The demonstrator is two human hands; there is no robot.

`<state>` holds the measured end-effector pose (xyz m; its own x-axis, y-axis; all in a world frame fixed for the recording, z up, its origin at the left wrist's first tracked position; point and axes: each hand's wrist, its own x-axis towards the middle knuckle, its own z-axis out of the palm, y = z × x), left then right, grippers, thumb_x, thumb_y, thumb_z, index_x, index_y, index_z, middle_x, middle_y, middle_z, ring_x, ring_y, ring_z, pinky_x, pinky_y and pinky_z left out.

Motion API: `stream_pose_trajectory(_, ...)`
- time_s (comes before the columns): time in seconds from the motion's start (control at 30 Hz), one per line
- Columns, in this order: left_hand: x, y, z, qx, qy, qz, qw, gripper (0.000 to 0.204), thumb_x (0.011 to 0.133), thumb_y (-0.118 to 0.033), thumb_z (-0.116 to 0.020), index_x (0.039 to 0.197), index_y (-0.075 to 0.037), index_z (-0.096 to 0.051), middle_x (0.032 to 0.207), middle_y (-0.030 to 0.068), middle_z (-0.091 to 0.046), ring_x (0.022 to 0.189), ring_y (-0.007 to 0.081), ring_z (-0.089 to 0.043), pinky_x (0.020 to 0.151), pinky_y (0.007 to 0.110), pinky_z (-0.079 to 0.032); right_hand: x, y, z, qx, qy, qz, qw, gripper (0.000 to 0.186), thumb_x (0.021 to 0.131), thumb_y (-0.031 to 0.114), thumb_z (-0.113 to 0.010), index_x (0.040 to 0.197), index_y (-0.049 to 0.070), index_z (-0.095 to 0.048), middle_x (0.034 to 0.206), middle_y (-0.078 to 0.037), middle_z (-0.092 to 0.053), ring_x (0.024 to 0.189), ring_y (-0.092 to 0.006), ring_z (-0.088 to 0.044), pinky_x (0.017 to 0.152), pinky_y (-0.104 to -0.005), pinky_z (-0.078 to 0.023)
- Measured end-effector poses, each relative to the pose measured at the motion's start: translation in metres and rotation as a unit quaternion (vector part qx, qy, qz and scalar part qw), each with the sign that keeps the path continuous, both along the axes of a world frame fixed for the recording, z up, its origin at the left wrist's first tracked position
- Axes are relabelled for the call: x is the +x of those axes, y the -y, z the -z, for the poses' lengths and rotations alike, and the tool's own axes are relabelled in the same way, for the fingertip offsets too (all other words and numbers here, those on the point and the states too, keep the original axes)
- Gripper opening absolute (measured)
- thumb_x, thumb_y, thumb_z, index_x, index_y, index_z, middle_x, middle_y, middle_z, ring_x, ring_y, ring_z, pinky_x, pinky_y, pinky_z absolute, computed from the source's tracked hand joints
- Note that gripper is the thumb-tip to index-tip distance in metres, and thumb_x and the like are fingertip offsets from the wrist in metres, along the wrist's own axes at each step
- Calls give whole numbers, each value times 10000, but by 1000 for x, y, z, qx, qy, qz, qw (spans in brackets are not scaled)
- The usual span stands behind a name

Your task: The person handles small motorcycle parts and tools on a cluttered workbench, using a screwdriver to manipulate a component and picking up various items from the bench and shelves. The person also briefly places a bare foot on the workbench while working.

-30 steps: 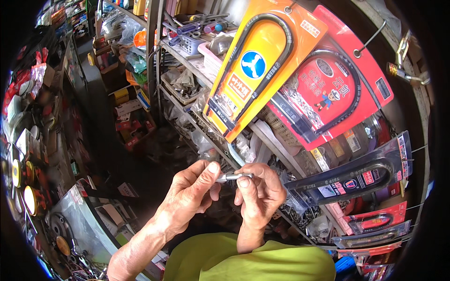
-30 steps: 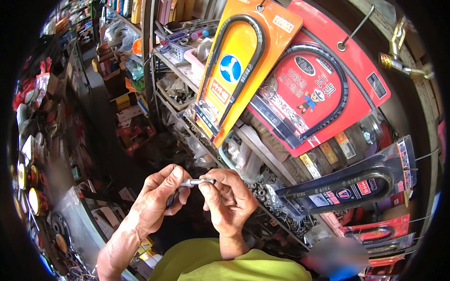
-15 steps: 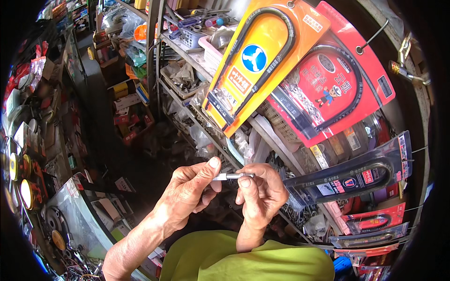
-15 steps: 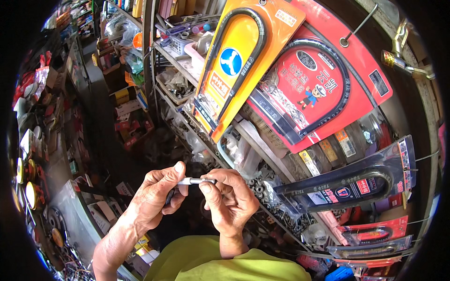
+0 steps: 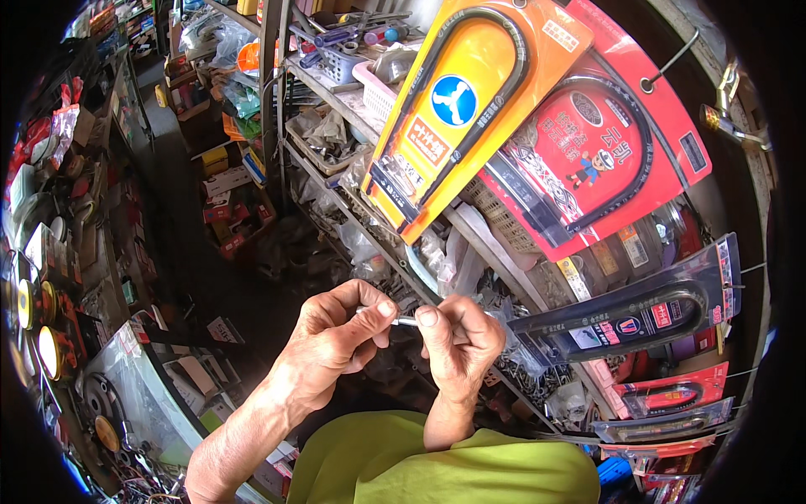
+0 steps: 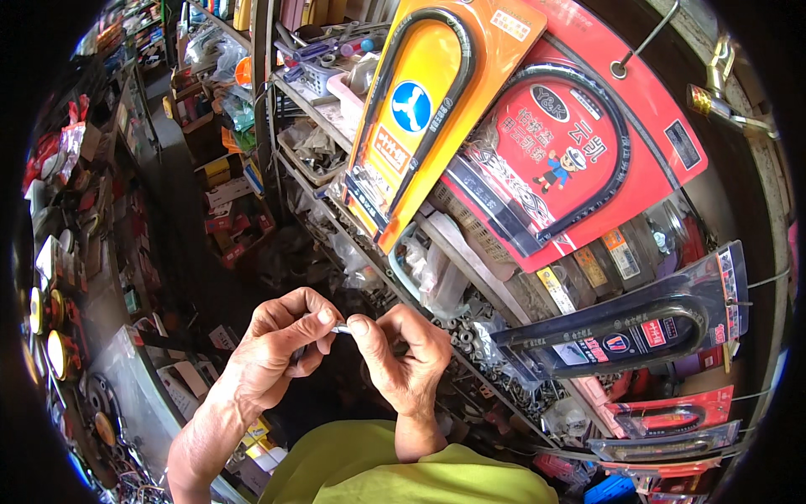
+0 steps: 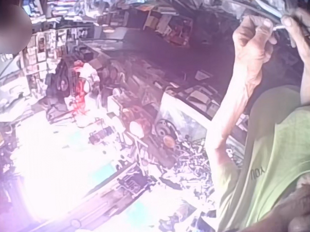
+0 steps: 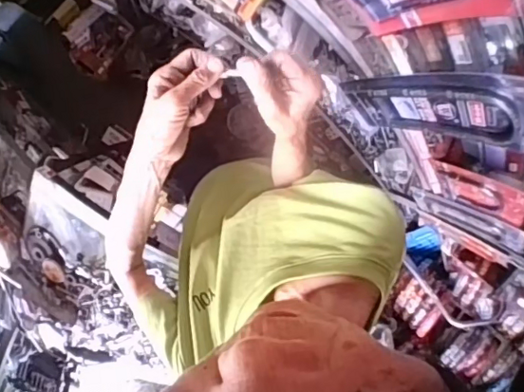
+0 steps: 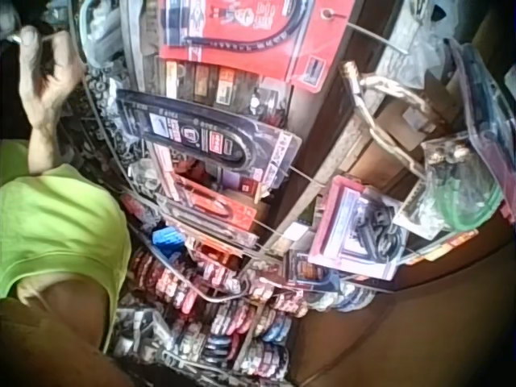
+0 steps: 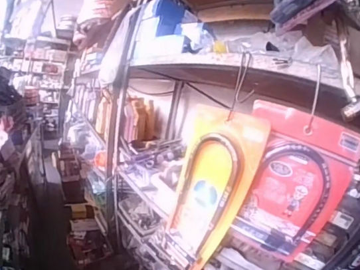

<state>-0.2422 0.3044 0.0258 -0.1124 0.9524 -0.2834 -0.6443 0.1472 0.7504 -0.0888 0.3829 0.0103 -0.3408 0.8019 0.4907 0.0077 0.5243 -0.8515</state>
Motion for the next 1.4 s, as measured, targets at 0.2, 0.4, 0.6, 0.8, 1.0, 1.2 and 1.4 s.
stream_pose_trajectory(0.2, 0, -3, -1, -16, -8, -14, 1000, 203, 959, -245, -704, 909, -57, -647, 693, -2, -565, 514, 32, -403, 453, 185, -249, 3, 0, 1, -103, -38, -29, 994, 296, 926, 137, -732, 707, 9, -578, 613, 2, -548, 514, -58, -468, 492, -230, -359)
stream_pose_trajectory(0.4, -5, 0, 0, -15, 7, -59, 998, 207, 950, -248, -716, 907, -59, -645, 694, -11, -566, 495, 28, -393, 447, 182, -251, -4, 3, -5, -61, -4, -48, 997, 145, 875, 46, -753, 980, -18, -677, 765, -34, -655, 583, -38, -560, 573, -194, -451)
stream_pose_trajectory(0.6, -3, -1, -5, -9, -24, -46, 999, 206, 945, -245, -723, 908, -59, -645, 692, -9, -566, 497, 26, -395, 445, 181, -251, 1, -5, 0, 21, 73, -4, 997, 180, 921, 142, -743, 857, -14, -680, 664, -16, -627, 536, -78, -540, 505, -246, -414)
stream_pose_trajectory(0.8, -3, 0, -4, -20, -11, -55, 998, 200, 945, -239, -723, 901, -61, -643, 697, -4, -569, 493, 26, -393, 443, 182, -250, -4, 1, -10, -74, 7, -43, 996, 152, 940, 127, -706, 958, -21, -677, 697, -3, -617, 585, -44, -529, 540, -213, -417)
stream_pose_trajectory(1.0, -2, 0, -3, -14, -20, -54, 998, 211, 941, -247, -729, 900, -60, -642, 698, -1, -570, 492, 29, -395, 441, 183, -249, -2, -4, -2, 10, 80, -26, 996, 181, 956, 133, -691, 875, -28, -675, 690, -33, -634, 542, -77, -536, 514, -242, -421)
stream_pose_trajectory(1.2, 0, -2, -3, -24, -12, -47, 999, 207, 939, -245, -733, 898, -62, -644, 695, -2, -571, 490, 31, -401, 440, 181, -253, 5, -5, 4, -46, 46, -30, 997, 177, 946, 137, -706, 878, -24, -680, 642, 4, -601, 530, -48, -527, 503, -218, -391)
stream_pose_trajectory(1.4, -4, 0, -2, -32, -10, -68, 997, 204, 939, -249, -734, 893, -71, -646, 686, -8, -570, 487, 32, -406, 440, 180, -255, 0, -6, -2, -23, 84, -69, 994, 155, 938, 118, -708, 905, -30, -678, 606, 2, -572, 521, -49, -516, 499, -215, -394)
